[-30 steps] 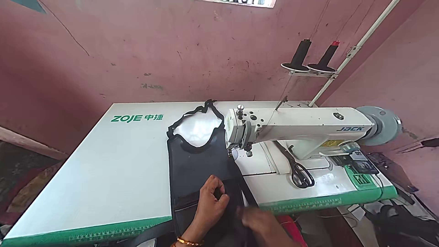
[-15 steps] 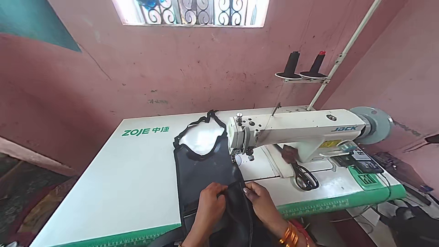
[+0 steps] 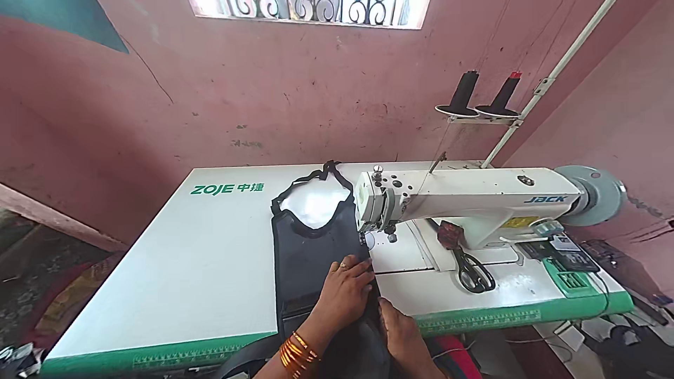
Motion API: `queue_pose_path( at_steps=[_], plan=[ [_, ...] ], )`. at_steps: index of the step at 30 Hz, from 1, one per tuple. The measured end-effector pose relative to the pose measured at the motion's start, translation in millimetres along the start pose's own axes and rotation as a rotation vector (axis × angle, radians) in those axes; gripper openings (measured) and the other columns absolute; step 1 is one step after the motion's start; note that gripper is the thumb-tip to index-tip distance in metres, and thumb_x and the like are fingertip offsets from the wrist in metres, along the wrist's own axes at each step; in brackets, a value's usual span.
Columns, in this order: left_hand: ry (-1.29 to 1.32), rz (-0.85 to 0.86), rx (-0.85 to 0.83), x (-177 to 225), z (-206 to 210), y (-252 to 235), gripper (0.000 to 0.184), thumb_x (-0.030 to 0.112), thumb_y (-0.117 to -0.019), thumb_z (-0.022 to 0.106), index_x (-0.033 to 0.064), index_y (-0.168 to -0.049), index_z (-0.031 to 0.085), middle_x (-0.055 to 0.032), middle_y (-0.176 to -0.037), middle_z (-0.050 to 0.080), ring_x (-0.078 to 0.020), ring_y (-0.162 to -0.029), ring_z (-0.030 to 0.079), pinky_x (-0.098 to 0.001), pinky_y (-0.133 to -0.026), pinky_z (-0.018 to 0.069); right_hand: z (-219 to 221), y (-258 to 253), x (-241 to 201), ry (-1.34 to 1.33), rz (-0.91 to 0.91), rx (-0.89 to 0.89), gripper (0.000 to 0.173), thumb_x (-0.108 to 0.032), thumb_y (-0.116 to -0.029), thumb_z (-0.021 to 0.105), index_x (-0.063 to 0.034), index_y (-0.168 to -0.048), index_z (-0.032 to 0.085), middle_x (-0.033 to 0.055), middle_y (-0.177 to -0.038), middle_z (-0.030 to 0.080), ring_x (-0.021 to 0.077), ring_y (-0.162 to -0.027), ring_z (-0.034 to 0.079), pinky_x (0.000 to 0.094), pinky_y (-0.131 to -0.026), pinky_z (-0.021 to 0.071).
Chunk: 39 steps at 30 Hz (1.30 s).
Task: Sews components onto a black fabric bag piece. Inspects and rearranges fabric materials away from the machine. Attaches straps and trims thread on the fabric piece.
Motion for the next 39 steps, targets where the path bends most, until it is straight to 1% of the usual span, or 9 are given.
queue_pose_path(
  at_steps=[3,8,19,25,30,32,34,37,39],
  plan=[
    [-0.015,0.021,-0.074,-3,-3,-6,0.037,0.042,-0.0996,0.059,0.0143,-0.115,0.077,-0.0004,-0.136,0.069,-0.0252,-0.132,0.058,-0.0511,-0.099,0.0458,1,3,-2,-0.016,0.012,-0.031,0.019,-0.004,-0.0883,0.059,0.0078,-0.097,0.071,0.0166,-0.070,0.069,0.0285,-0.059,0.071,0.0412,-0.053,0.0583],
    [-0.015,0.041,-0.157,-14,-11,-14,0.037,0.044,-0.0962,0.065,0.0143,-0.114,0.077,-0.0003,-0.132,0.071,-0.0248,-0.131,0.058,-0.0518,-0.100,0.0426,3,-5,-8,-0.210,0.182,-0.212,0.021,-0.003,-0.0911,0.060,0.0099,-0.103,0.070,0.0213,-0.078,0.072,0.0354,-0.071,0.074,0.0498,-0.067,0.0598],
    [0.043,-0.121,-0.137,-57,-23,-72,0.038,0.042,-0.0926,0.071,0.0065,-0.107,0.076,-0.0121,-0.125,0.069,-0.0298,-0.127,0.058,-0.0488,-0.107,0.0447,29,-74,25,-0.240,0.159,-0.089,0.023,-0.012,-0.0927,0.055,0.0024,-0.095,0.073,0.0126,-0.070,0.070,0.0255,-0.065,0.071,0.0420,-0.060,0.0576],
    [0.061,-0.180,-0.181,-76,-27,-93,0.063,0.051,-0.0781,0.083,0.0051,-0.119,0.070,-0.0115,-0.137,0.063,-0.0294,-0.136,0.052,-0.0502,-0.112,0.0407,38,-99,32,-0.245,0.145,-0.144,0.019,-0.009,-0.0922,0.056,0.0015,-0.091,0.072,0.0132,-0.070,0.069,0.0267,-0.066,0.071,0.0431,-0.060,0.0565],
    [0.092,-0.237,-0.211,-75,-28,-95,0.062,0.041,-0.0840,0.081,0.0022,-0.129,0.065,-0.0150,-0.144,0.057,-0.0311,-0.141,0.047,-0.0505,-0.117,0.0357,42,-108,36,-0.275,0.153,-0.125,0.016,-0.002,-0.0920,0.058,0.0061,-0.091,0.072,0.0183,-0.074,0.071,0.0312,-0.069,0.072,0.0462,-0.064,0.0573],
    [0.048,-0.061,-0.041,-64,-32,-83,0.038,0.031,-0.0901,0.076,0.0018,-0.114,0.073,-0.0158,-0.127,0.068,-0.0342,-0.132,0.056,-0.0548,-0.113,0.0394,39,-103,42,-0.505,0.396,-0.178,0.017,-0.001,-0.0966,0.059,0.0073,-0.105,0.071,0.0154,-0.090,0.074,0.0197,-0.081,0.072,0.0350,-0.077,0.0574],
    [-0.041,0.228,0.179,-43,-40,-65,0.010,0.013,-0.0907,0.067,0.0096,-0.091,0.077,-0.0067,-0.098,0.075,-0.0288,-0.111,0.068,-0.0566,-0.108,0.0417,37,-86,47,-0.864,0.727,-0.186,0.021,-0.001,-0.1002,0.056,0.0033,-0.119,0.065,0.0092,-0.099,0.073,0.0098,-0.085,0.070,0.0261,-0.080,0.0573],
    [0.135,0.469,0.146,-4,-41,-33,0.018,0.006,-0.0891,0.062,0.0104,-0.086,0.079,-0.0041,-0.081,0.075,-0.0226,-0.091,0.073,-0.0516,-0.115,0.0391,27,-52,42,-1.076,0.879,-0.094,0.014,0.003,-0.0948,0.060,0.0016,-0.106,0.069,0.0051,-0.087,0.074,0.0087,-0.079,0.070,0.0267,-0.075,0.0594],
    [0.237,0.466,0.139,9,-36,-20,0.020,0.016,-0.0914,0.058,0.0093,-0.083,0.075,-0.0039,-0.070,0.069,-0.0204,-0.074,0.070,-0.0432,-0.100,0.0489,17,-40,35,-1.106,0.872,-0.078,0.013,0.006,-0.0925,0.060,0.0012,-0.097,0.071,0.0032,-0.082,0.074,0.0072,-0.076,0.070,0.0254,-0.073,0.0595]
  ],
)
Point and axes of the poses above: each hand's wrist, its own y-axis away from the middle knuckle, its own z-axis out of the palm, x = y × z, the point moved 5 cm from there along -y, towards the middle knuckle
